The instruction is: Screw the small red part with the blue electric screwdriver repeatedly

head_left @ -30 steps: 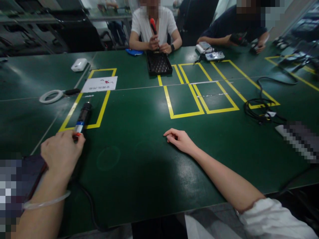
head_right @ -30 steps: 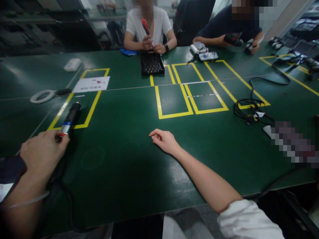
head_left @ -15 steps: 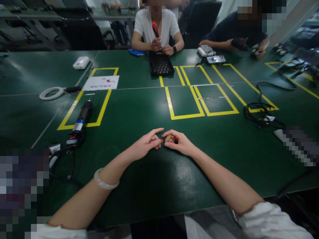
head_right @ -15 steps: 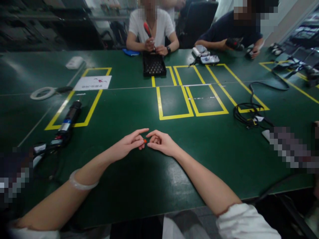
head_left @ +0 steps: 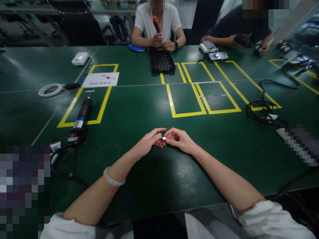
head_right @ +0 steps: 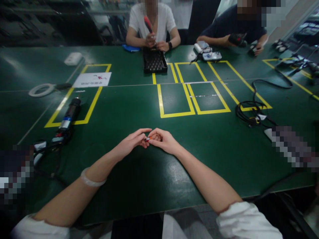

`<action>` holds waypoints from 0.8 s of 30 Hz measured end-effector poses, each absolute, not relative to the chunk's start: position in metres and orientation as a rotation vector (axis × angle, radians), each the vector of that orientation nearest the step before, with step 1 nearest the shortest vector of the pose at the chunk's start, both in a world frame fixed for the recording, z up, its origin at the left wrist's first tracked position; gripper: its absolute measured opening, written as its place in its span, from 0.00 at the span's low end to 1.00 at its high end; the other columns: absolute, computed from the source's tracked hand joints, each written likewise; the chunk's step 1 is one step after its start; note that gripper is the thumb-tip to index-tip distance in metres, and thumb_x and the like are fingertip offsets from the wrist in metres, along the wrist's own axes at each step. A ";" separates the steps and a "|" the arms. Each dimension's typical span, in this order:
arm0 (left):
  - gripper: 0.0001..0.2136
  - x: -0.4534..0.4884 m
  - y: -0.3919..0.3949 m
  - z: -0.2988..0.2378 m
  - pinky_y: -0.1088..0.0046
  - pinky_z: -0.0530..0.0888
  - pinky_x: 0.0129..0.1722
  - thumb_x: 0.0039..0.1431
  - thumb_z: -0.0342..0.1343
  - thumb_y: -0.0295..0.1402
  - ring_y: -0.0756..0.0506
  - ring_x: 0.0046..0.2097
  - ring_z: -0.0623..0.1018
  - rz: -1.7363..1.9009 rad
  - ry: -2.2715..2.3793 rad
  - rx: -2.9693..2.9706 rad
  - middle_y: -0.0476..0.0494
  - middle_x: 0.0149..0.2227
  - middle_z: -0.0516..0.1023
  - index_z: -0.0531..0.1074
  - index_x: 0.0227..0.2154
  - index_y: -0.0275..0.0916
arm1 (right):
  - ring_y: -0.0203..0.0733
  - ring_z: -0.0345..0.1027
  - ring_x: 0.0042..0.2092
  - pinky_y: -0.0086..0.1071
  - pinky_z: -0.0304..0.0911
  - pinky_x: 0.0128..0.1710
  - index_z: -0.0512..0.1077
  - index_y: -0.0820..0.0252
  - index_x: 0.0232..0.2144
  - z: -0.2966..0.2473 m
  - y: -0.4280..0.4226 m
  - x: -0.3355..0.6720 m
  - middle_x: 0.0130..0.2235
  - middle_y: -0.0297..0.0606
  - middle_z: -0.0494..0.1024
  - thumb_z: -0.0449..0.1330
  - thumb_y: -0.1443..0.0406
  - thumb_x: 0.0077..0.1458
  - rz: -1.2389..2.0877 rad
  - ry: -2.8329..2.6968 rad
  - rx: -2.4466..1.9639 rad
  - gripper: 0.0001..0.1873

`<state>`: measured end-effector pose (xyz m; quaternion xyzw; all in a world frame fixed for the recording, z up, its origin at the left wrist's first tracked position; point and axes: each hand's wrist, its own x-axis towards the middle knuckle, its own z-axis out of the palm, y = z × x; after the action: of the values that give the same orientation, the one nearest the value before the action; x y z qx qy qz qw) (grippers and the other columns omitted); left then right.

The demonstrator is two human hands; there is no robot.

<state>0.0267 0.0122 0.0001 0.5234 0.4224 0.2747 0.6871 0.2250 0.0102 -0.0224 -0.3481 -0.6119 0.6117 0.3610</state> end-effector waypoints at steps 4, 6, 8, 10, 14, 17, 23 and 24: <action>0.17 0.027 0.014 -0.003 0.70 0.71 0.35 0.60 0.54 0.46 0.49 0.31 0.75 0.604 0.979 1.138 0.44 0.30 0.75 0.68 0.39 0.34 | 0.33 0.67 0.31 0.29 0.63 0.33 0.71 0.61 0.39 -0.025 0.011 0.226 0.32 0.34 0.75 0.65 0.56 0.55 1.533 -1.573 -0.909 0.16; 0.16 0.027 0.014 -0.002 0.70 0.70 0.35 0.60 0.55 0.46 0.49 0.30 0.75 0.592 0.983 1.179 0.45 0.29 0.75 0.68 0.36 0.35 | 0.33 0.66 0.31 0.28 0.62 0.32 0.71 0.60 0.39 -0.027 0.011 0.226 0.32 0.33 0.74 0.65 0.57 0.55 1.491 -1.586 -0.918 0.15; 0.15 0.028 0.013 -0.001 0.71 0.70 0.35 0.59 0.57 0.44 0.50 0.31 0.74 0.599 0.992 1.224 0.45 0.30 0.75 0.68 0.35 0.35 | 0.32 0.65 0.30 0.27 0.61 0.30 0.71 0.60 0.40 -0.027 0.011 0.226 0.32 0.33 0.73 0.65 0.58 0.55 1.454 -1.612 -0.926 0.14; 0.14 0.028 0.012 -0.001 0.70 0.71 0.37 0.58 0.58 0.42 0.49 0.32 0.75 0.618 1.003 1.238 0.45 0.31 0.75 0.68 0.37 0.34 | 0.32 0.65 0.30 0.27 0.61 0.30 0.71 0.60 0.41 -0.028 0.011 0.225 0.32 0.33 0.73 0.65 0.58 0.54 1.438 -1.616 -0.936 0.15; 0.15 0.027 0.011 -0.003 0.69 0.72 0.41 0.56 0.61 0.40 0.49 0.36 0.76 0.648 0.991 1.189 0.44 0.35 0.76 0.68 0.39 0.35 | 0.33 0.67 0.31 0.28 0.62 0.31 0.70 0.60 0.40 -0.028 0.011 0.223 0.33 0.34 0.74 0.64 0.55 0.54 1.454 -1.526 -0.970 0.16; 0.15 0.026 0.011 -0.006 0.69 0.72 0.42 0.54 0.62 0.38 0.49 0.38 0.76 0.661 0.969 1.183 0.44 0.36 0.75 0.68 0.39 0.35 | 0.33 0.64 0.28 0.27 0.60 0.28 0.71 0.60 0.35 -0.028 0.011 0.222 0.30 0.33 0.73 0.64 0.56 0.54 1.416 -1.547 -1.016 0.14; 0.16 0.028 0.011 -0.010 0.69 0.72 0.43 0.50 0.65 0.33 0.49 0.40 0.75 0.749 1.002 1.230 0.44 0.38 0.74 0.68 0.40 0.35 | 0.32 0.63 0.29 0.27 0.58 0.26 0.70 0.59 0.35 -0.025 0.011 0.222 0.33 0.33 0.71 0.63 0.62 0.55 1.297 -1.689 -0.954 0.08; 0.16 0.028 0.011 -0.010 0.69 0.71 0.44 0.49 0.65 0.33 0.49 0.40 0.75 0.752 1.010 1.242 0.44 0.39 0.74 0.68 0.40 0.35 | 0.32 0.64 0.29 0.27 0.58 0.26 0.70 0.59 0.35 -0.025 0.011 0.222 0.33 0.34 0.71 0.63 0.63 0.55 1.283 -1.705 -0.956 0.08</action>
<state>0.0278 0.0107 -0.0096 0.5431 0.4419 0.3287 0.6338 0.2224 0.0105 -0.0246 -0.3763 -0.6711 0.5052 0.3909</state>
